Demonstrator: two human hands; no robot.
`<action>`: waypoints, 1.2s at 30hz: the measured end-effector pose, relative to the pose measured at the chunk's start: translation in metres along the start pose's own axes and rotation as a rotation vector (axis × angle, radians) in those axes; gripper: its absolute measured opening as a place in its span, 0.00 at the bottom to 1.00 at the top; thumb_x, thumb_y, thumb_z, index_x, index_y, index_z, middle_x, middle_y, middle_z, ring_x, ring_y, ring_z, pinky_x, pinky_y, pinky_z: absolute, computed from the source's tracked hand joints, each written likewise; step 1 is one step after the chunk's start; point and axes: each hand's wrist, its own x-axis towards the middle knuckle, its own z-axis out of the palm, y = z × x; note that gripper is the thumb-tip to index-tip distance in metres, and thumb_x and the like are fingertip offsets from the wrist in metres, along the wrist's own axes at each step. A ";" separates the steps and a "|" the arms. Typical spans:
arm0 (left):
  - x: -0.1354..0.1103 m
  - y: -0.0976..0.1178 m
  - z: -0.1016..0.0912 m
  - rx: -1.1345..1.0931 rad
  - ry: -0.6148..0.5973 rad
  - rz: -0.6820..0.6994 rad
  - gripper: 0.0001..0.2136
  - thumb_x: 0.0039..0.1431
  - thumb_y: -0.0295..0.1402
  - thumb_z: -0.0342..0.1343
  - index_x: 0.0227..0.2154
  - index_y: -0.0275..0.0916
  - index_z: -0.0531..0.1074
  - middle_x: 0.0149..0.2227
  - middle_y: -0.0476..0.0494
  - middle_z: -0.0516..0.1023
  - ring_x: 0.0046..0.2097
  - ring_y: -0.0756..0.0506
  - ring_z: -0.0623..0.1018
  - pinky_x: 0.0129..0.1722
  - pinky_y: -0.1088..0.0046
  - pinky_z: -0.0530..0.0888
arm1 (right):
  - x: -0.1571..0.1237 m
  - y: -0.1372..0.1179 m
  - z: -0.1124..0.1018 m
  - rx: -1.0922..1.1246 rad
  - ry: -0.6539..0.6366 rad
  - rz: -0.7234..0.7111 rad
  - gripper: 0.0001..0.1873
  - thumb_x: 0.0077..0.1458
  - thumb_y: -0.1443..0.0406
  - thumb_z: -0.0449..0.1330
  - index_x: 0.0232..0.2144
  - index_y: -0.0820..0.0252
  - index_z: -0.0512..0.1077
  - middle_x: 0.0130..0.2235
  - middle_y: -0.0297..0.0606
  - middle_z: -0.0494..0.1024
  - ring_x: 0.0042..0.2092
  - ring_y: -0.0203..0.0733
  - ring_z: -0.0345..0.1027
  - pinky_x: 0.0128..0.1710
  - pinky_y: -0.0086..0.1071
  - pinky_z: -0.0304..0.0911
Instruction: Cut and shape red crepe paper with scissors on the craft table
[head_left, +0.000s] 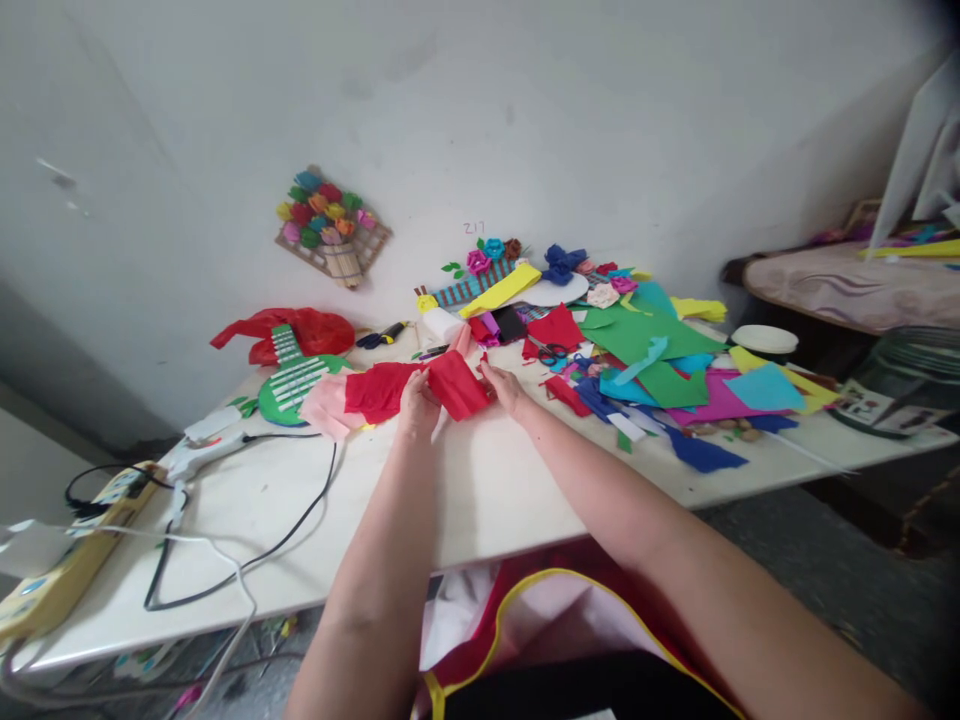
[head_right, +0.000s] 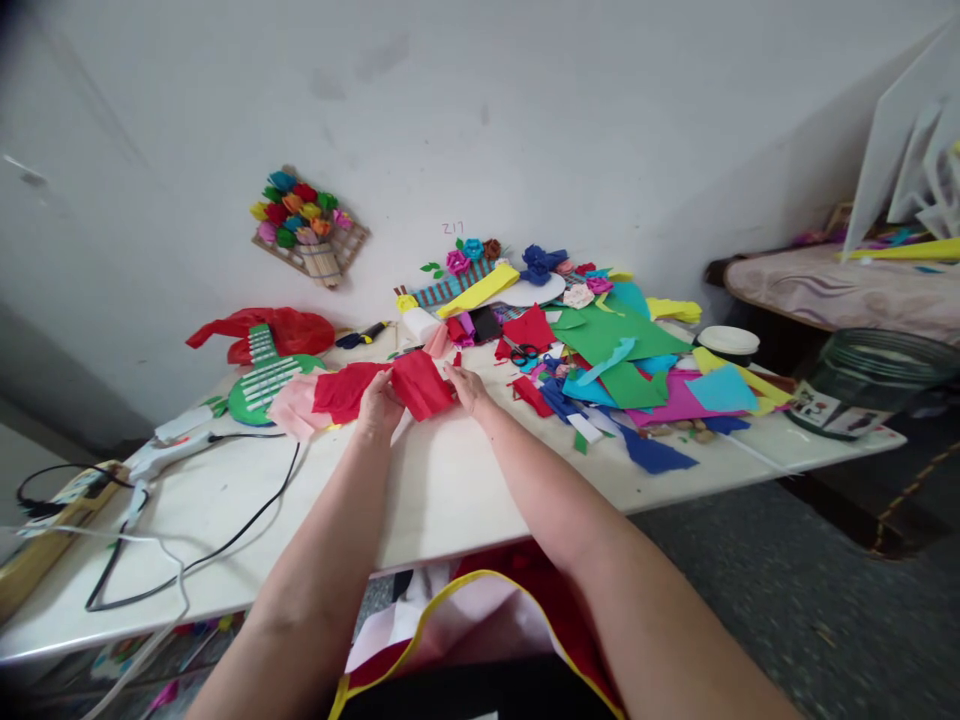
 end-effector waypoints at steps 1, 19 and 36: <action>-0.001 -0.001 0.001 -0.007 -0.003 -0.021 0.07 0.40 0.25 0.56 0.19 0.38 0.62 0.20 0.54 0.70 0.27 0.54 0.72 0.33 0.79 0.68 | -0.002 -0.003 0.001 0.052 -0.017 0.044 0.29 0.46 0.45 0.51 0.38 0.63 0.70 0.22 0.33 0.72 0.23 0.35 0.64 0.27 0.30 0.61; -0.005 -0.006 0.001 0.229 -0.059 -0.128 0.07 0.42 0.32 0.59 0.25 0.36 0.71 0.26 0.44 0.76 0.34 0.46 0.76 0.37 0.71 0.72 | -0.010 -0.016 -0.003 0.266 0.066 0.056 0.11 0.30 0.64 0.63 0.20 0.62 0.67 0.19 0.27 0.71 0.23 0.32 0.62 0.27 0.28 0.58; -0.003 -0.013 -0.007 0.329 -0.147 -0.064 0.14 0.35 0.31 0.65 0.28 0.32 0.73 0.27 0.40 0.77 0.32 0.44 0.77 0.38 0.65 0.73 | -0.009 -0.018 -0.005 0.399 0.073 0.112 0.11 0.30 0.65 0.65 0.23 0.63 0.71 0.22 0.33 0.75 0.25 0.36 0.68 0.30 0.32 0.64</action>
